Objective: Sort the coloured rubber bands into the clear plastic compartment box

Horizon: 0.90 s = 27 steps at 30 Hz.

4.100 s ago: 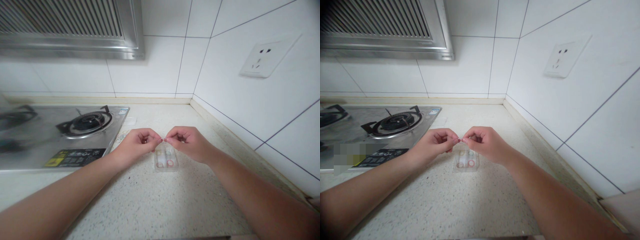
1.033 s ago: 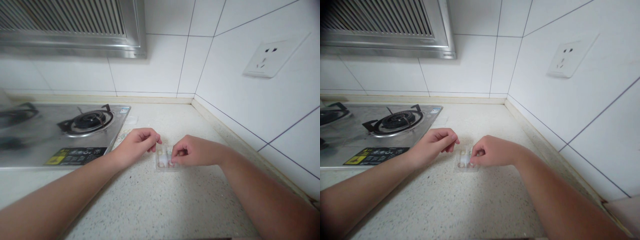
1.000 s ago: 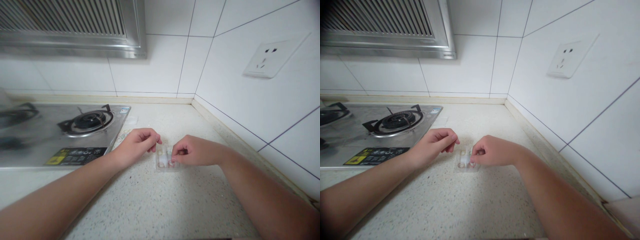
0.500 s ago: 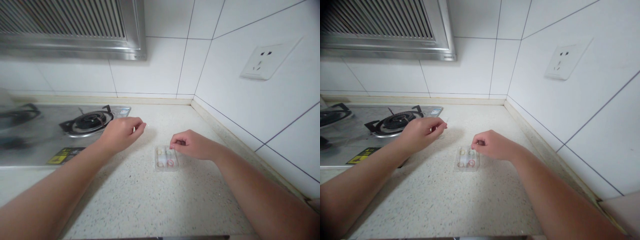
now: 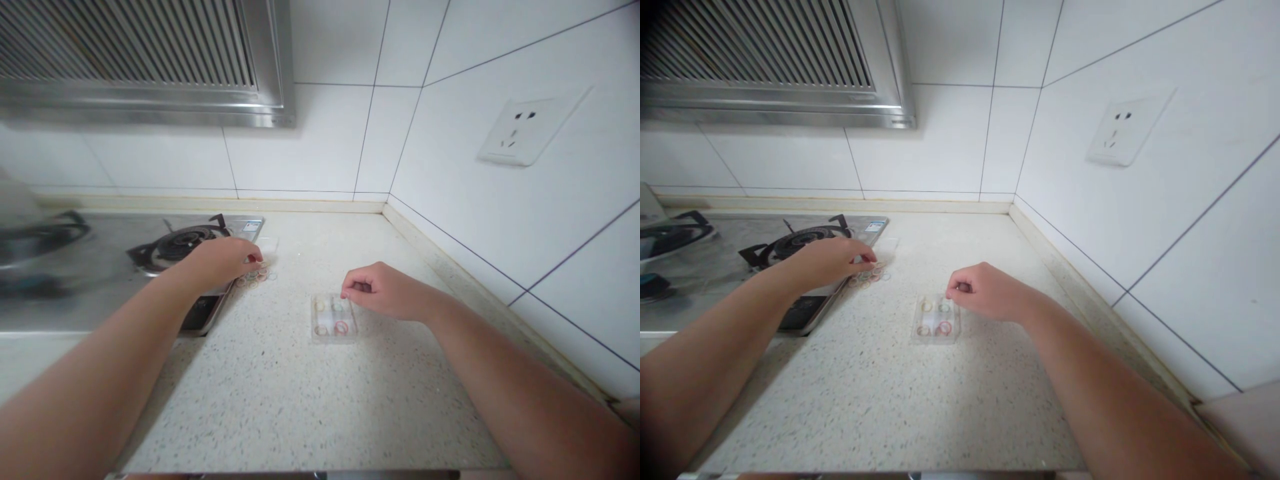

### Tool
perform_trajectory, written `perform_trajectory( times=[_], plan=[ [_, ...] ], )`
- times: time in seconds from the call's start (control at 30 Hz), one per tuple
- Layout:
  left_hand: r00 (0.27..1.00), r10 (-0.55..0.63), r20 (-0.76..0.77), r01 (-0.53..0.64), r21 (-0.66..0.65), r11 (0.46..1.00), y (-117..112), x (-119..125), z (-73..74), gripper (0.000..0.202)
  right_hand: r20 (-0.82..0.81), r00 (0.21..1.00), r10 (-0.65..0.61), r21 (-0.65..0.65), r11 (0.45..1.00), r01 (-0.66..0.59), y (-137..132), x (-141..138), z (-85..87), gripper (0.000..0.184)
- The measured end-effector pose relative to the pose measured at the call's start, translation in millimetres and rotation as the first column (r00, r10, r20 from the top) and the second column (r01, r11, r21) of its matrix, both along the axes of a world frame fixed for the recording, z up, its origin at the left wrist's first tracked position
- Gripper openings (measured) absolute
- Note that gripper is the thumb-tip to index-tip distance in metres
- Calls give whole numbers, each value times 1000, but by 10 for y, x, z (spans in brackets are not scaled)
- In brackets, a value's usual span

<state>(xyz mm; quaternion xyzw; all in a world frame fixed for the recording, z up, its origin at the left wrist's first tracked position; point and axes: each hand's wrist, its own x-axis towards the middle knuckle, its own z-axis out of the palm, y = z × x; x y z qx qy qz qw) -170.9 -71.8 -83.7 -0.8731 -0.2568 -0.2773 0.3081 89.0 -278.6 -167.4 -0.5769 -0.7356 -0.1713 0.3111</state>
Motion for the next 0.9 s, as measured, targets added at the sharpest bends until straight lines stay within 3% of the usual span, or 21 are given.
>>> perform_trajectory(
  times=[0.13, 0.4, 0.8, 0.9],
  plan=[
    [998, -14, -55, 11, -66, 998, -15, 2, -4, 41, 17, 1000, 2, 0, 1000, -2, 15, 6, 5, 23],
    [993, -74, -96, 67, -74, 995, 17, -1, -38, 31, 19, 1000, 13, -4, 1000, -13, 17, 12, -7, 24],
    [998, -55, -12, 56, 49, 997, -126, 7, -54, 31, 29, 1000, 8, -2, 1000, -8, 3, 24, 1, 24],
    [994, -102, 32, 100, 64, 993, -204, 46, -75, 30, 28, 1000, 13, 0, 1000, -13, 6, 19, -5, 24]
  ],
)
